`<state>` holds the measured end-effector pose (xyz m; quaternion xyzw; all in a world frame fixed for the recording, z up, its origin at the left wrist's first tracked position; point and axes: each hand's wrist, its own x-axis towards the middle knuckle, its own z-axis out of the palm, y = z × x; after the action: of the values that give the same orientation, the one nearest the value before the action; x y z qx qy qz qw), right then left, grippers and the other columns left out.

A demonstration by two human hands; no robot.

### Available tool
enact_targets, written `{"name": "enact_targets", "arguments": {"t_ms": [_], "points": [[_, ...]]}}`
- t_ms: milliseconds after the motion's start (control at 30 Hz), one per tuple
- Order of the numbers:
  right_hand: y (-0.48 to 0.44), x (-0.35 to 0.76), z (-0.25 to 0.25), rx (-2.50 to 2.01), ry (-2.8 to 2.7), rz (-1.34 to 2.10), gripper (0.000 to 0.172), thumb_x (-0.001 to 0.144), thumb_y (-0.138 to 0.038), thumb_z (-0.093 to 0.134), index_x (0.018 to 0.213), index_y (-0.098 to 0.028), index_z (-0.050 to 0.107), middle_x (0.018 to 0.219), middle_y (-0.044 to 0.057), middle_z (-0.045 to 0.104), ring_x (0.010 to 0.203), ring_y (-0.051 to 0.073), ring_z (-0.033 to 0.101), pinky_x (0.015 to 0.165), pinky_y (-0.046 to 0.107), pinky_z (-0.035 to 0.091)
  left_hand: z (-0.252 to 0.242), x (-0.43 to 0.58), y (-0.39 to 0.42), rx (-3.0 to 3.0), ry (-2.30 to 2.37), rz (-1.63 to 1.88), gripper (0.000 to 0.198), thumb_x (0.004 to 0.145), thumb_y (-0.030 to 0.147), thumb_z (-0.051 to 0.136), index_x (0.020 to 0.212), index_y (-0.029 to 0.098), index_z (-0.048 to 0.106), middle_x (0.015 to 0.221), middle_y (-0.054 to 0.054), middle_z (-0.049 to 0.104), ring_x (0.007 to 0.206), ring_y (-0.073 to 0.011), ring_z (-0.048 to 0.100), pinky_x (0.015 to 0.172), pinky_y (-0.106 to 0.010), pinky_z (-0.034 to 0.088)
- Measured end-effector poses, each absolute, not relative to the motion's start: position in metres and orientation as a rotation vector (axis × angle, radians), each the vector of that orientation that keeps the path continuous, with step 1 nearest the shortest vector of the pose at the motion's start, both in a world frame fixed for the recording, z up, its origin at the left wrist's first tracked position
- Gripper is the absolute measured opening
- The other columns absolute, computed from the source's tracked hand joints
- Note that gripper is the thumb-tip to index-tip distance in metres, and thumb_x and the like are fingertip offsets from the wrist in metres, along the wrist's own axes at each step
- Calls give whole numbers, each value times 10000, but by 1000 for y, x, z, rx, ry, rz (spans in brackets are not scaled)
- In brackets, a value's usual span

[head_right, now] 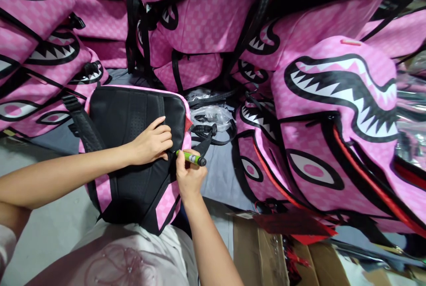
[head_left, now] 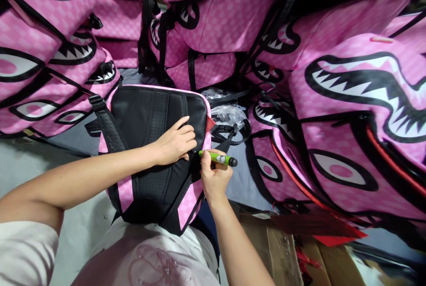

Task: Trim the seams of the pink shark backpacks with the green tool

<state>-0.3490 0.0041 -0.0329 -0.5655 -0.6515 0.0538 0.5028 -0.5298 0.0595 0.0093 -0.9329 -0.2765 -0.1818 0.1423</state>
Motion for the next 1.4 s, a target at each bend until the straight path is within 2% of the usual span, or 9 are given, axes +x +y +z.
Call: {"name": "enact_targets", "arguments": {"t_ms": [300, 900, 1400], "points": [[5, -348, -31, -1417, -1585, 244, 291, 949, -411, 530, 827, -169, 638, 664, 33, 685, 528, 151, 629, 528, 271, 481, 10, -530, 59, -2702, -813, -524, 273, 832, 427, 710, 835, 166, 630, 875, -40, 653, 1021, -243, 574, 1162, -551, 351], [5, -346, -31, -1376, -1607, 297, 278, 952, -410, 527, 870, -171, 642, 700, 37, 689, 566, 151, 638, 554, 272, 496, 14, -530, 57, -2741, -868, -483, 214, 827, 359, 711, 828, 170, 611, 861, -43, 638, 1017, -243, 562, 1162, -562, 337], [4, -345, -33, -1362, -1609, 325, 253, 949, -406, 548, 904, -170, 627, 683, 24, 678, 538, 146, 619, 540, 274, 488, 14, -530, 57, -2734, -880, -452, 230, 831, 381, 705, 826, 173, 607, 867, -39, 640, 1022, -249, 565, 1170, -559, 328]]}}
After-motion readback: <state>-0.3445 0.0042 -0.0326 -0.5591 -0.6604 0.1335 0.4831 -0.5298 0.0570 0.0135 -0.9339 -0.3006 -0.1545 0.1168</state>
